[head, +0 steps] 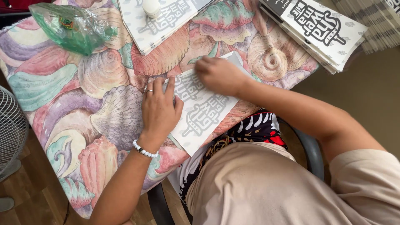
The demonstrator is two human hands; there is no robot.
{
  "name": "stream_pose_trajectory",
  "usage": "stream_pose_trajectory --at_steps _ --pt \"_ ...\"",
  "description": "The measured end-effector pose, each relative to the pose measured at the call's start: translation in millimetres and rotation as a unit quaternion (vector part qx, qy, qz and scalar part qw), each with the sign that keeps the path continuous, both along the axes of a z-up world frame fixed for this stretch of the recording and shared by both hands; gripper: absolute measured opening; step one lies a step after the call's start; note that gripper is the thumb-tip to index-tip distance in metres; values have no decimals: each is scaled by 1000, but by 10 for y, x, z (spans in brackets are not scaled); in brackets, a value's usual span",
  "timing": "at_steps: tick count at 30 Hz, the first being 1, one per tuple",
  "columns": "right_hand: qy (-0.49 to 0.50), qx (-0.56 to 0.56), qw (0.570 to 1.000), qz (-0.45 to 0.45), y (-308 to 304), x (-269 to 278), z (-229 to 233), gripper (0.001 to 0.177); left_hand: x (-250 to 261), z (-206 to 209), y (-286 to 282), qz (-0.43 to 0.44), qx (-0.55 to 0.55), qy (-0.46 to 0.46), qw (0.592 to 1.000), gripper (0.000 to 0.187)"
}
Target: Peeling the backing off large printed stickers and folding the sheets on a table
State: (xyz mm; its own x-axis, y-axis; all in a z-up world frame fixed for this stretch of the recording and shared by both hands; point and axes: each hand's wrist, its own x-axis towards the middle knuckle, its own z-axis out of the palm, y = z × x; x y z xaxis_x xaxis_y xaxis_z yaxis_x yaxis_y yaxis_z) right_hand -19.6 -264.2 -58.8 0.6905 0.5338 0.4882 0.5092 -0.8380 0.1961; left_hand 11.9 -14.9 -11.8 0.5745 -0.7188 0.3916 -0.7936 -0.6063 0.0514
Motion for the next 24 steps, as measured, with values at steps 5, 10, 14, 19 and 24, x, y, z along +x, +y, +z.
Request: stream_pose_trajectory --at_steps 5,10,14,19,24 --pt "4 -6 997 -79 -596 -351 220 14 89 42 124 -15 -30 95 995 47" --pt "-17 -32 995 -90 -370 -150 20 15 47 26 57 -27 1 -5 1000 42" --pt "-25 24 999 5 251 55 179 12 1 -51 24 -11 16 -62 998 48" --pt "5 25 999 27 157 11 180 17 -2 -36 25 -12 15 -50 999 46" --pt "191 84 972 -106 -378 -385 536 22 -12 166 -14 -13 47 -28 998 47"
